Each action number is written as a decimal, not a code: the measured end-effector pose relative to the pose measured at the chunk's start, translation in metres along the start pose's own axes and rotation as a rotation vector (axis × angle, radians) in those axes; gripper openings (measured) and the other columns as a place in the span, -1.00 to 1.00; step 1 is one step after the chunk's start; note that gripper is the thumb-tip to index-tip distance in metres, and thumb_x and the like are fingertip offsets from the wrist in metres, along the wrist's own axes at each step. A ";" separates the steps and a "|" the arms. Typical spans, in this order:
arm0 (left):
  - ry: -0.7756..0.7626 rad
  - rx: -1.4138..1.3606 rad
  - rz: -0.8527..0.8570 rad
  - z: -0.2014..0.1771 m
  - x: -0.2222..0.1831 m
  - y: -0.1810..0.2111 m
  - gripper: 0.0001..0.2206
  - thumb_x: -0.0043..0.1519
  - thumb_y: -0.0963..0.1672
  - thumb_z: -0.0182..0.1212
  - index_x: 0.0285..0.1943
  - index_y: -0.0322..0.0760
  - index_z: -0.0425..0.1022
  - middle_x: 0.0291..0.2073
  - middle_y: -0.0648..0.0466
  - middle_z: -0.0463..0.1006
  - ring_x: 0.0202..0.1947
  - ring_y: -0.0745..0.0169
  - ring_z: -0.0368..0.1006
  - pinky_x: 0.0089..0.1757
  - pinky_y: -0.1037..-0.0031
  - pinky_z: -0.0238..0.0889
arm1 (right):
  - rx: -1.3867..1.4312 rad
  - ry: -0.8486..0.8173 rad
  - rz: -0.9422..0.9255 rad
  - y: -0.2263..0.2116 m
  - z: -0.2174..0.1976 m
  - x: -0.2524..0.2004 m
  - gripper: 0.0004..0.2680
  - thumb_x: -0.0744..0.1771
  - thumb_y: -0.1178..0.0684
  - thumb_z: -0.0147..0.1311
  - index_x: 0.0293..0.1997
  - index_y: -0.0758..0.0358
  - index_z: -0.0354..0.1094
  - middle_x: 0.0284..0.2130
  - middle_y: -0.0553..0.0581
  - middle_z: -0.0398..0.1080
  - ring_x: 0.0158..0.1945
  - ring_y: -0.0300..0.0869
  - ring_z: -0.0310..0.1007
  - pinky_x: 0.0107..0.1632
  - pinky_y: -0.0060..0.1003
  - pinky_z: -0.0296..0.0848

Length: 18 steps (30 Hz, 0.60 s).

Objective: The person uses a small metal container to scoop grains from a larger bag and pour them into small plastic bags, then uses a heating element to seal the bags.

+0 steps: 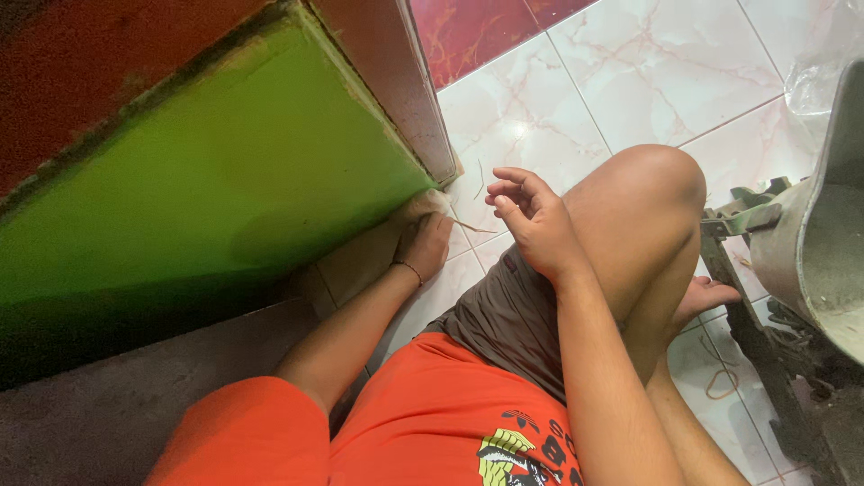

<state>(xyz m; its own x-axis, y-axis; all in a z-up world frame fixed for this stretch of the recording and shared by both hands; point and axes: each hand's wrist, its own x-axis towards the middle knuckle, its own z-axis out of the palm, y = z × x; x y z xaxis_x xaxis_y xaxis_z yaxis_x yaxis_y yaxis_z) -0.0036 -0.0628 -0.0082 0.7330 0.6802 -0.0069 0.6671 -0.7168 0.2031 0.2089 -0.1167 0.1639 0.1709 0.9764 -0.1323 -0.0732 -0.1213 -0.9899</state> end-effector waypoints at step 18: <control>-0.292 -0.364 -0.570 -0.073 0.070 0.031 -0.73 0.06 -0.09 0.00 -0.25 -0.36 0.55 -0.31 -0.19 0.60 -0.12 -0.16 0.53 -0.13 0.09 0.39 | 0.022 0.183 -0.120 -0.065 -0.027 -0.060 -0.79 0.31 0.23 0.01 0.05 0.27 0.36 -0.22 0.20 0.48 -0.11 -0.18 0.50 -0.08 -0.33 0.50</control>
<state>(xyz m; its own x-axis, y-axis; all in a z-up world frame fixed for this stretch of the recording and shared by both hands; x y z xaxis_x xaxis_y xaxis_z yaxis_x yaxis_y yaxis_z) 0.0590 -0.0263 0.0695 0.3251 0.8271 -0.4584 0.9060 -0.1335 0.4017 0.2294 -0.1721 0.2348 0.3554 0.9344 -0.0222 -0.0627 0.0001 -0.9980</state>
